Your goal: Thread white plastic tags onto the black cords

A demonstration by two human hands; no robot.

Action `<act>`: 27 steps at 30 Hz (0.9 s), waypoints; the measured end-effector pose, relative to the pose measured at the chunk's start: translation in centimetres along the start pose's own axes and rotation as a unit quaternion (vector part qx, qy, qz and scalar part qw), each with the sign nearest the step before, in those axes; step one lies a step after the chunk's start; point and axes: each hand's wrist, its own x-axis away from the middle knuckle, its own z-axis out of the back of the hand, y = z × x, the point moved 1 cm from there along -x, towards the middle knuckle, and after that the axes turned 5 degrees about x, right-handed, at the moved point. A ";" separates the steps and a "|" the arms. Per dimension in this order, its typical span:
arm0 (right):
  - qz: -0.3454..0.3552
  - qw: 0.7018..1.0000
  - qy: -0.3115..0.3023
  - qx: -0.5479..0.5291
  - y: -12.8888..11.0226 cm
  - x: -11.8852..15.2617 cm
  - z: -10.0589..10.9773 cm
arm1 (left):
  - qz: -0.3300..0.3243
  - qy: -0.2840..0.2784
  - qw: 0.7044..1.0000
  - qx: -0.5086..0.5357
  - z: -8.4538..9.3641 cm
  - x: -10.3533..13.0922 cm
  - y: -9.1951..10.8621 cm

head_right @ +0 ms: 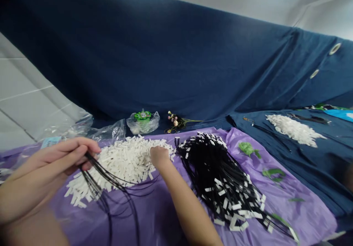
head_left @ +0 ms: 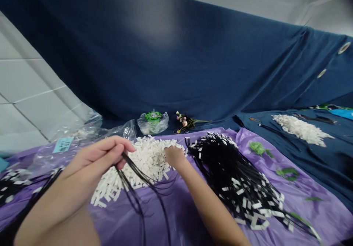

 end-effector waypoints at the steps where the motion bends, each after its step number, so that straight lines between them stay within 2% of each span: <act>1: -0.002 1.000 0.004 -0.003 0.0 -0.1 -0.1 | 0.016 -0.034 0.999 0.018 -0.3 -0.1 0.0; 3: -0.008 1.000 0.010 -0.009 0.1 -0.4 -0.2 | 0.039 -0.084 0.994 0.048 -0.8 -0.5 -0.1; 9: -0.035 0.999 0.006 -0.029 0.5 -0.9 -0.1 | 0.066 -0.141 0.984 0.082 -1.5 -2.0 0.0; 12: -0.041 0.998 -0.010 -0.039 0.5 -1.0 -0.2 | 0.079 -0.128 0.982 0.118 -1.6 -2.6 0.1; 16: -0.027 0.997 -0.034 -0.063 0.6 -1.1 -0.5 | 0.095 -0.085 0.983 0.133 -1.8 -3.2 0.1; 21: -0.003 0.992 -0.036 -0.122 1.3 -1.7 -0.6 | 0.112 -0.068 0.981 0.146 -2.2 -3.6 0.2; 24: 0.047 0.980 -0.011 -0.196 2.1 -1.7 0.3 | 0.120 -0.071 0.976 0.167 -2.6 -4.0 0.1; 27: 0.110 0.946 0.045 -0.300 3.0 -0.6 2.0 | 0.131 -0.088 0.969 0.188 -3.0 -4.5 -0.4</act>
